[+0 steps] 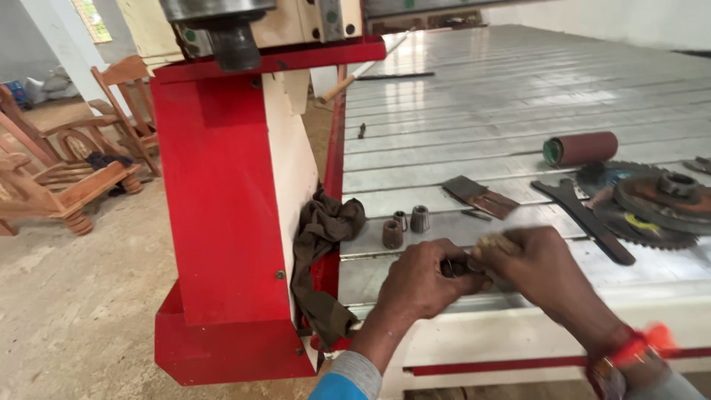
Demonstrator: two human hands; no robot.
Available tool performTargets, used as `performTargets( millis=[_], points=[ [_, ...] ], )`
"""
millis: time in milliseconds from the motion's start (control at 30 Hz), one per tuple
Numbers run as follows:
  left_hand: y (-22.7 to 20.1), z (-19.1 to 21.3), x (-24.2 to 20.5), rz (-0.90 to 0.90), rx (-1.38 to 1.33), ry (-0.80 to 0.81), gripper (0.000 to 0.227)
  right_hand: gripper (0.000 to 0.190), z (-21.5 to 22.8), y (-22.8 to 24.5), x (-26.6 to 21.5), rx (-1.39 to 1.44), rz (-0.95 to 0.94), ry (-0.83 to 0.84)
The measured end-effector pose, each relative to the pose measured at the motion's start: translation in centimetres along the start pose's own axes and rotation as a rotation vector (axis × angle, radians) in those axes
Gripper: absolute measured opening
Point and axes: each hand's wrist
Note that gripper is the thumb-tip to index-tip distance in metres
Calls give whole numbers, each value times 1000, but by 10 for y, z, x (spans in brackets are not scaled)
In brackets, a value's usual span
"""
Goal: The person wipes and cleans various metal machine components, including collets and small gears, using a cloth and a brush.
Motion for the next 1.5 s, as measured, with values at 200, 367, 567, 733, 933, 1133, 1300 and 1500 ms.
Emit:
performTargets(
  millis=[200, 367, 567, 733, 933, 1133, 1300, 1500],
  points=[
    [5, 0, 5, -26, -14, -5, 42, 39, 10, 2, -8, -95, -25, 15],
    [0, -4, 7, 132, -3, 83, 43, 44, 8, 1, -1, -121, -25, 38],
    [5, -5, 5, 43, -10, 19, 44, 44, 4, 4, 3, -151, -25, 18],
    [5, 0, 6, -20, -13, 14, 42, 42, 6, 4, -2, -224, 8, -19],
    [-3, -2, 4, 57, -24, 40, 40, 46, 7, 4, 2, -151, 25, 63],
    [0, -4, 3, -11, -17, 7, 40, 46, 7, 11, -1, -197, -25, 34],
    [-2, -2, 2, 27, -67, 23, 40, 43, 2, 14, 2, -183, -26, 12],
    [4, 1, 8, 16, -40, -6, 42, 43, 10, 7, -6, -245, 64, -19]
  ],
)
Point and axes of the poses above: each hand's wrist, its own x-axis towards the middle knuckle, its own z-axis out of the back of the hand, y = z × x, and after that the axes turned 2 degrees about -z, right-handed
